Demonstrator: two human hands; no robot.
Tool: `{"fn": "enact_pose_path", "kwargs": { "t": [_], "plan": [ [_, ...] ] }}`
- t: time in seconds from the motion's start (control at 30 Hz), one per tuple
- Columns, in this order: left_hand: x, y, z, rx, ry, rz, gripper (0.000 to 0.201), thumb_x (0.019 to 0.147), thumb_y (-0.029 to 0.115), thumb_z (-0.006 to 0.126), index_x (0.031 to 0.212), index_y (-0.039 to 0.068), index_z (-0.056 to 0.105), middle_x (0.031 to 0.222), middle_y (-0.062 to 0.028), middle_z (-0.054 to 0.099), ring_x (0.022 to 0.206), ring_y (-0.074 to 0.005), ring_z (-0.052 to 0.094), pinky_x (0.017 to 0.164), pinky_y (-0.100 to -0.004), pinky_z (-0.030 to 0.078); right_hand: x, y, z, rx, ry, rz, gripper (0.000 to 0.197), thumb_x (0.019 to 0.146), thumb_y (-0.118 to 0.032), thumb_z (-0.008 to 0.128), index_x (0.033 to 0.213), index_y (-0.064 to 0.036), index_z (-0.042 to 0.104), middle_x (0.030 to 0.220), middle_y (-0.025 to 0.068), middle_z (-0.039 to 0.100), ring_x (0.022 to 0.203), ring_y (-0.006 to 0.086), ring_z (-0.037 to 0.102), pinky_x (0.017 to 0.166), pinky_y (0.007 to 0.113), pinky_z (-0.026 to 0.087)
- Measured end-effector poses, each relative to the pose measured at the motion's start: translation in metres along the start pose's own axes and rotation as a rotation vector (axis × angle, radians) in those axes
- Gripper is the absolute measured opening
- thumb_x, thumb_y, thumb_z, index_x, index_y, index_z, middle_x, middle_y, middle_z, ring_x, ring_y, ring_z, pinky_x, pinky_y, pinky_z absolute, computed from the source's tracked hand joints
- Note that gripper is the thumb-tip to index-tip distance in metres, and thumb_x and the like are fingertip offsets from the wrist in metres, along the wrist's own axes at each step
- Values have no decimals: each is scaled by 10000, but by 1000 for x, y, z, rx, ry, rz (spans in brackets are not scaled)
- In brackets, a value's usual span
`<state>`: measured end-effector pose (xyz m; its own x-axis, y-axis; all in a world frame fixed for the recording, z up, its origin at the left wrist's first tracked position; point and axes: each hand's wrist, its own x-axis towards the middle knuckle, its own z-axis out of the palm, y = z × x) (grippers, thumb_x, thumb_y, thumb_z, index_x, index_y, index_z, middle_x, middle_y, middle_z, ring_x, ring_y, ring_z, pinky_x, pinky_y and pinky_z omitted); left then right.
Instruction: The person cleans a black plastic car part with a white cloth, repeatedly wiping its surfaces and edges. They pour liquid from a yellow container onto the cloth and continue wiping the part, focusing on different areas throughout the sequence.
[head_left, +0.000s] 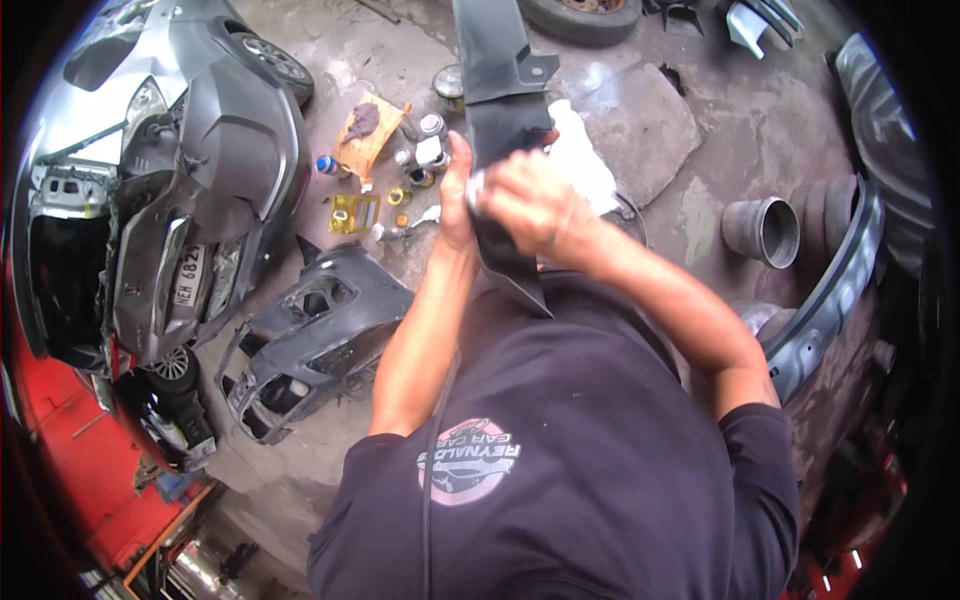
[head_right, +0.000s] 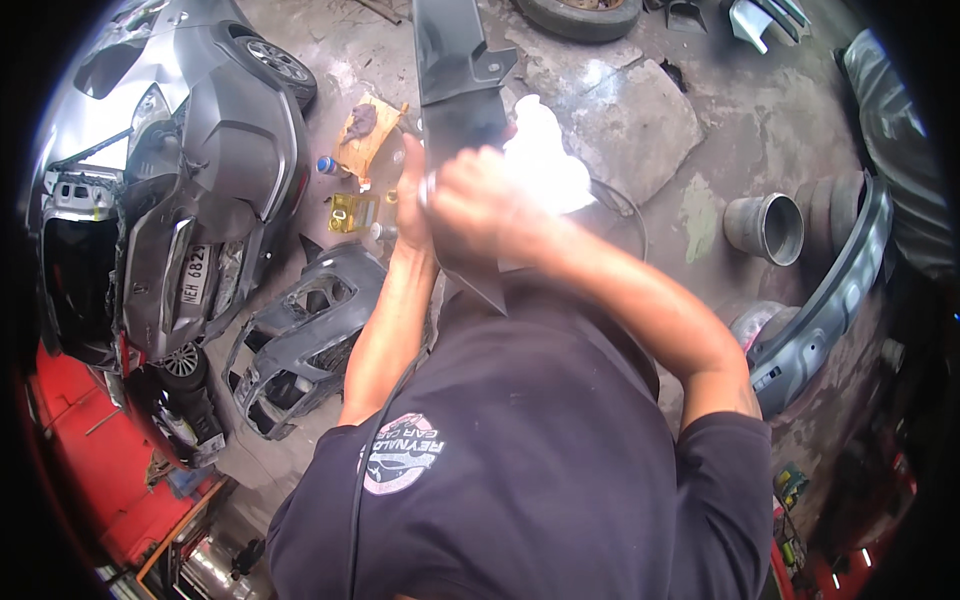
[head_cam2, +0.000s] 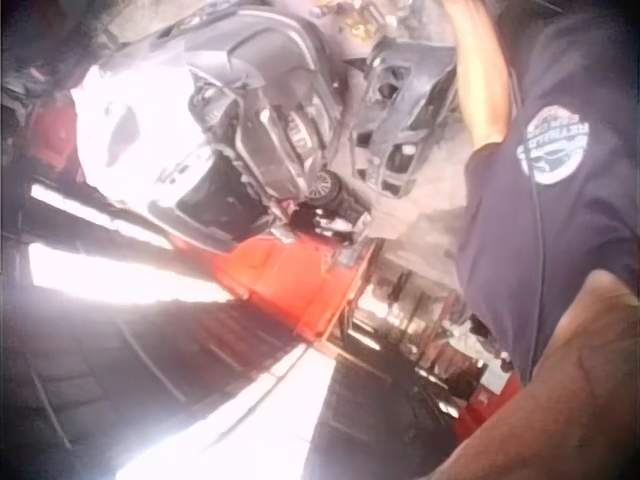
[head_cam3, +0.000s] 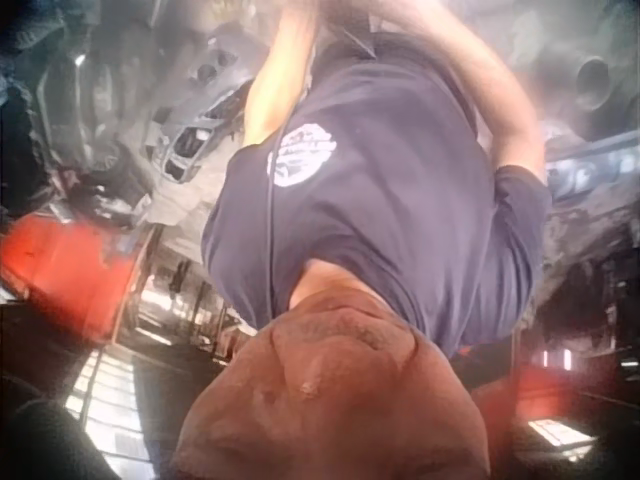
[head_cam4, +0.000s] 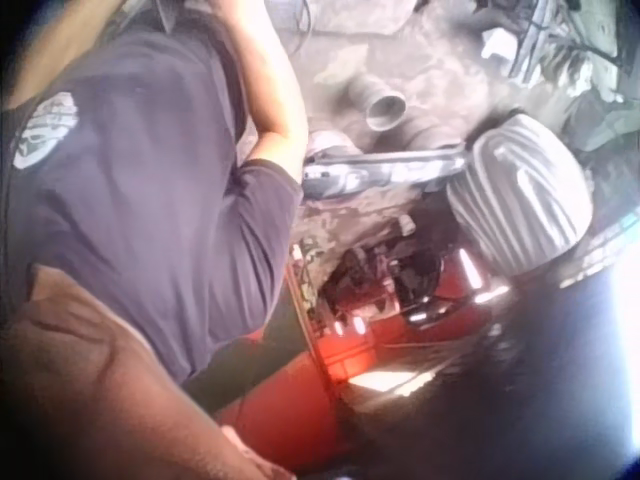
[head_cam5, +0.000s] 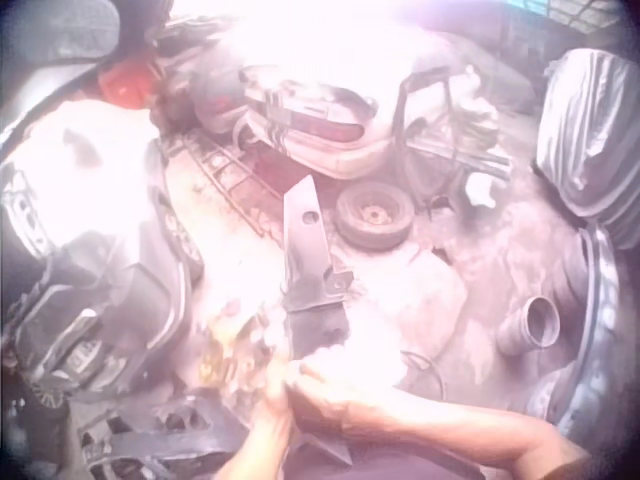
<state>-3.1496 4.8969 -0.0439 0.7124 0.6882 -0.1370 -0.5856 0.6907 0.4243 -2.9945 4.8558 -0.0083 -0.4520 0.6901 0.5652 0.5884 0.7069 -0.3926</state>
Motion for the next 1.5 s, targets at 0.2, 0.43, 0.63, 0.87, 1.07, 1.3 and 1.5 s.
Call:
{"fn": "enact_pose_path", "kwargs": {
  "t": [0.2, 0.43, 0.63, 0.87, 1.07, 1.3, 1.5],
  "plan": [
    [-3, -3, 6, -3, 35, 113, 732, 1121, 611, 361, 1470, -10, 526, 1429, -172, 624, 1284, -258, 639, 1097, -410, 530, -22, -18, 8, 45, 71, 16, 296, 847, -27, 653, 1135, 8, 711, 1159, 194, 671, 910, 326, 683, 819, 450, 560],
    [-19, 1, -28, -158, 47, -4, 504, 1112, 296, 478, 1443, -76, 561, 1364, -189, 685, 1193, -260, 706, 1068, -399, 561, -6, 16, 3, 1, 198, 384, 138, 885, 55, 687, 1002, 7, 633, 919, 171, 607, 809, 360, 663, 691, 436, 563],
    [-17, -2, -4, -115, 239, 62, 470, 1108, 278, 482, 1381, -83, 610, 1273, -190, 728, 1086, -266, 750, 976, -368, 610, -19, -3, 2, 55, 188, 403, 182, 878, 68, 690, 1047, 3, 669, 947, 191, 608, 831, 369, 670, 705, 432, 564],
    [-22, 7, -13, 99, 280, 69, 513, 1081, 302, 565, 1458, -46, 544, 1369, -191, 677, 1214, -286, 698, 1045, -417, 578, -14, -4, -2, 76, 160, 393, 182, 864, 74, 694, 1037, 17, 680, 914, 163, 628, 835, 357, 693, 705, 435, 578],
    [-22, 1, -18, -91, 248, 54, 441, 1129, 307, 498, 1361, -41, 638, 1245, -153, 749, 1098, -259, 747, 996, -363, 598, -21, 12, -1, 73, 81, 345, 123, 861, -44, 661, 972, 6, 643, 946, 203, 609, 839, 400, 687, 714, 463, 576],
    [-21, 0, -10, -168, 96, 120, 572, 1119, 355, 465, 1520, -54, 475, 1514, -228, 562, 1402, -363, 552, 1139, -530, 510, -51, -8, -1, 257, 0, 372, 147, 906, 21, 705, 1050, 25, 676, 1022, 176, 662, 905, 389, 720, 760, 440, 590],
    [-11, 28, 5, -221, 118, 180, 626, 1101, 331, 485, 1591, -43, 375, 1617, -230, 455, 1485, -506, 422, 1195, -637, 432, -80, -10, -33, 474, -142, 444, 140, 849, 21, 761, 978, -3, 714, 963, 143, 674, 854, 326, 705, 740, 404, 560]
  ]
}}
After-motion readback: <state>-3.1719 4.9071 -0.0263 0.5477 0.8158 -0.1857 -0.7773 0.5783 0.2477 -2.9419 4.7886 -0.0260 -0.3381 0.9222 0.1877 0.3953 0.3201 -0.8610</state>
